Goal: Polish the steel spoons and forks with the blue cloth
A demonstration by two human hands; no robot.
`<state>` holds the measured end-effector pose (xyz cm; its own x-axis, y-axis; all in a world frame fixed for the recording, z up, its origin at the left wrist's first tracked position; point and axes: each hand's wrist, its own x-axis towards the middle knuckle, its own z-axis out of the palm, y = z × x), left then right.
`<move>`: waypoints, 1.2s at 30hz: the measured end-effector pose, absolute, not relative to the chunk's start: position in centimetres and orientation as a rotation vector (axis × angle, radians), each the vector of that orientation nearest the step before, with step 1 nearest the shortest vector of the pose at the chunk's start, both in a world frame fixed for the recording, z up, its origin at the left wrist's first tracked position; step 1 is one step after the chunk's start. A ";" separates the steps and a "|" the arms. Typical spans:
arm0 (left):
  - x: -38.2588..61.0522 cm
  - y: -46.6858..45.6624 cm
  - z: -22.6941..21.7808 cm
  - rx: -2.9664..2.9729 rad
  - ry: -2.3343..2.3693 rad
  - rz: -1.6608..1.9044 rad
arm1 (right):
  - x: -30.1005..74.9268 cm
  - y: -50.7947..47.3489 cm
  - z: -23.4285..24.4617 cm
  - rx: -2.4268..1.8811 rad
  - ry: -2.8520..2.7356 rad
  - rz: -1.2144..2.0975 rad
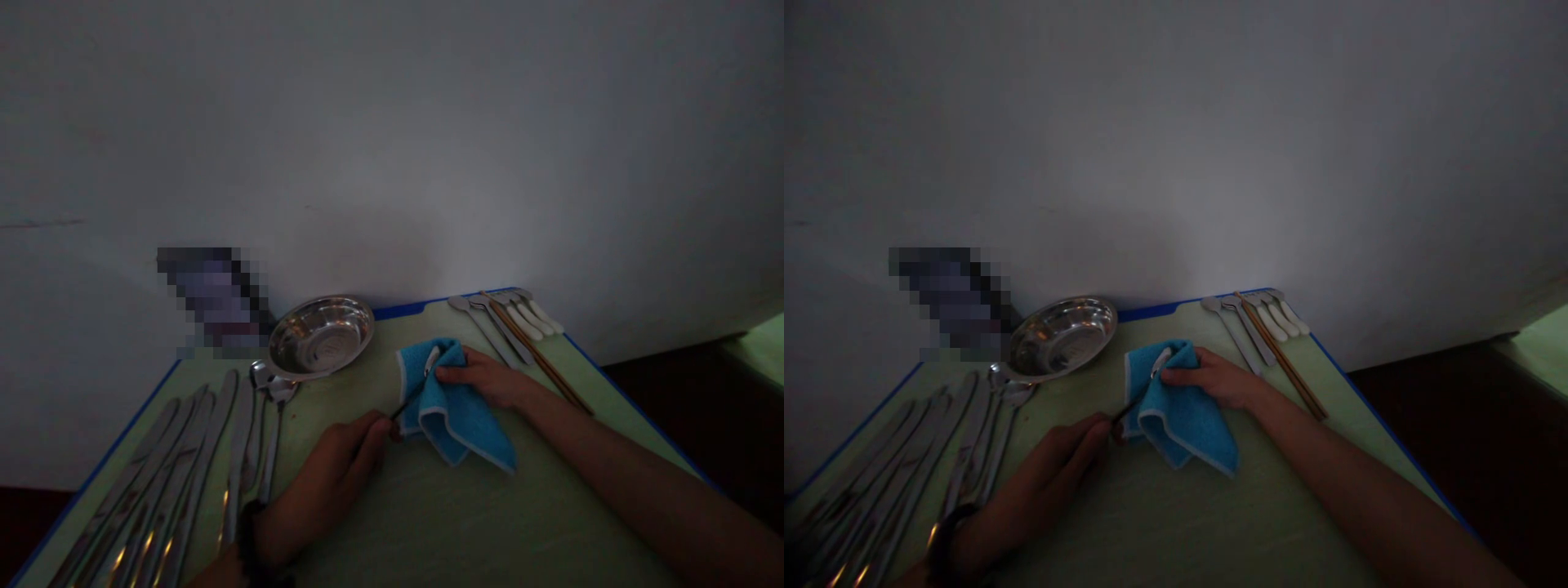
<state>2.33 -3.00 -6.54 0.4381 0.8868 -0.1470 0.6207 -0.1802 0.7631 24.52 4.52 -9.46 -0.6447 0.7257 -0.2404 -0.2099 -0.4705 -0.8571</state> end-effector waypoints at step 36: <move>2.4 -3.3 -6.4 1.783 1.299 0.562 | 24.1 4.8 -9.3 -0.813 -0.922 2.047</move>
